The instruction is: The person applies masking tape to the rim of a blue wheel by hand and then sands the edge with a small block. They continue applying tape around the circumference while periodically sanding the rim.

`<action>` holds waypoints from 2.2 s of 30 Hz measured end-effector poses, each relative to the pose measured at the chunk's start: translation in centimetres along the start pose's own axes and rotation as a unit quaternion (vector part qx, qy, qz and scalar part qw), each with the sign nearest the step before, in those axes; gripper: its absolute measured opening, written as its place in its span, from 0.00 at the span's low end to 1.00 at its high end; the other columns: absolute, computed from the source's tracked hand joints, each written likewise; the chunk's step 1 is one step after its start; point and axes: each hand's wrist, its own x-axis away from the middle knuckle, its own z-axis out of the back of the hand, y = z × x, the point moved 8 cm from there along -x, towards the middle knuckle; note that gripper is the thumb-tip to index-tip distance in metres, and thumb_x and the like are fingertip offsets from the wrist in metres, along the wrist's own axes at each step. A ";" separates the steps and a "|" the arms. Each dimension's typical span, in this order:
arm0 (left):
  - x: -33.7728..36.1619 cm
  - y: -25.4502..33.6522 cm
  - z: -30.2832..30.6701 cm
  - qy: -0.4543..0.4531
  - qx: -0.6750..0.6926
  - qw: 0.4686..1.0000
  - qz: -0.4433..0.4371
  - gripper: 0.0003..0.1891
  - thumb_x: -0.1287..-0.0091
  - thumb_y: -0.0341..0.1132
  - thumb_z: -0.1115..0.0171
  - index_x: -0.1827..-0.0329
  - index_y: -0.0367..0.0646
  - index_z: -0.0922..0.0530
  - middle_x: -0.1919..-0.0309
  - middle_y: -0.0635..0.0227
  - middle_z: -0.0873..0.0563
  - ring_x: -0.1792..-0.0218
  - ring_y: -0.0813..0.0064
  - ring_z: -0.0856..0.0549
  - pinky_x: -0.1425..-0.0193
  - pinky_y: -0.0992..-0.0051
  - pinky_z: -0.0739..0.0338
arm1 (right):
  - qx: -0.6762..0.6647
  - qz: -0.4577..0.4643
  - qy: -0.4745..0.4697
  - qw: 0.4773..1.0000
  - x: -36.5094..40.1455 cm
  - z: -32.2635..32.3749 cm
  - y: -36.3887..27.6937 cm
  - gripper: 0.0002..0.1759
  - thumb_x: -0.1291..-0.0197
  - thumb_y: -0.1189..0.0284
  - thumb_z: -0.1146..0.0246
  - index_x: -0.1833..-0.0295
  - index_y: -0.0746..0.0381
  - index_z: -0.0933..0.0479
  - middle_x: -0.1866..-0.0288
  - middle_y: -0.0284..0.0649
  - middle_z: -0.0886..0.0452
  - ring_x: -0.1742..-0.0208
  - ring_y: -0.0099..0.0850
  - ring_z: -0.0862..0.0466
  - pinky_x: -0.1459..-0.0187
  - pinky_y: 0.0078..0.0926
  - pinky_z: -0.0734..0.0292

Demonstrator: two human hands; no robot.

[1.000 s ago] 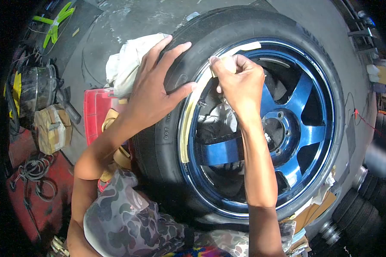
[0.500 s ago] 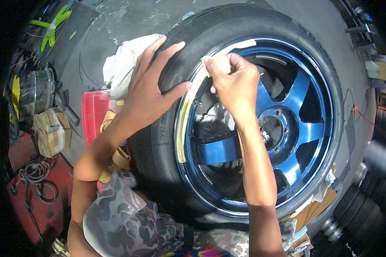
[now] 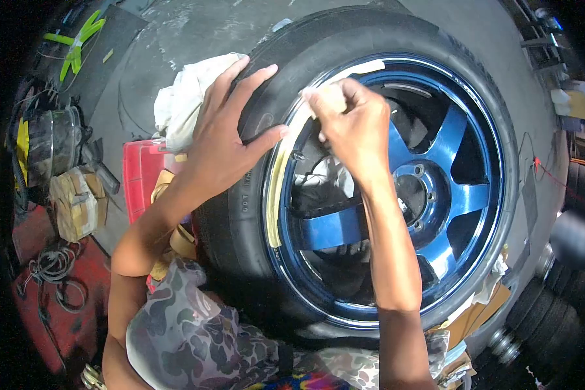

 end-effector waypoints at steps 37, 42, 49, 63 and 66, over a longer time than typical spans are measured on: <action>0.0 0.0 0.0 -0.002 0.015 1.000 0.006 0.41 0.36 0.44 0.19 0.19 0.54 0.27 0.19 0.50 0.33 0.19 0.43 0.32 0.16 0.50 0.35 | -0.061 -0.071 -0.068 0.993 1.2 -1.1 0.5 0.14 0.32 0.69 0.22 0.66 0.67 0.16 0.77 0.34 0.15 0.82 0.18 0.19 0.81 0.20 0.28; 0.0 0.0 -0.1 -0.003 0.011 1.000 0.003 0.41 0.36 0.44 0.19 0.19 0.55 0.27 0.19 0.49 0.33 0.19 0.42 0.32 0.16 0.50 0.35 | -0.041 -0.053 0.005 0.998 -0.3 0.2 0.5 0.15 0.31 0.67 0.23 0.65 0.67 0.15 0.77 0.35 0.15 0.81 0.19 0.19 0.81 0.21 0.27; 0.0 0.0 -0.1 0.000 0.009 1.000 0.002 0.41 0.36 0.44 0.19 0.19 0.55 0.27 0.19 0.49 0.32 0.20 0.42 0.32 0.17 0.49 0.35 | -0.056 -0.089 -0.013 0.994 0.3 -0.2 0.3 0.14 0.33 0.66 0.22 0.63 0.66 0.13 0.76 0.34 0.14 0.82 0.19 0.19 0.80 0.21 0.27; 0.1 -0.2 -0.2 -0.001 0.005 1.000 -0.010 0.41 0.34 0.47 0.21 0.18 0.56 0.29 0.20 0.46 0.34 0.22 0.36 0.33 0.19 0.42 0.35 | -0.069 -0.082 0.009 0.994 1.4 -1.1 0.6 0.14 0.33 0.68 0.24 0.65 0.67 0.15 0.79 0.34 0.15 0.82 0.19 0.19 0.80 0.22 0.28; 0.0 0.0 0.0 0.005 0.007 1.000 -0.003 0.41 0.36 0.44 0.19 0.19 0.55 0.27 0.19 0.49 0.32 0.20 0.42 0.31 0.17 0.50 0.34 | -0.039 -0.075 0.039 0.996 0.6 -0.5 0.5 0.12 0.33 0.69 0.24 0.65 0.66 0.14 0.78 0.34 0.15 0.82 0.19 0.18 0.80 0.21 0.28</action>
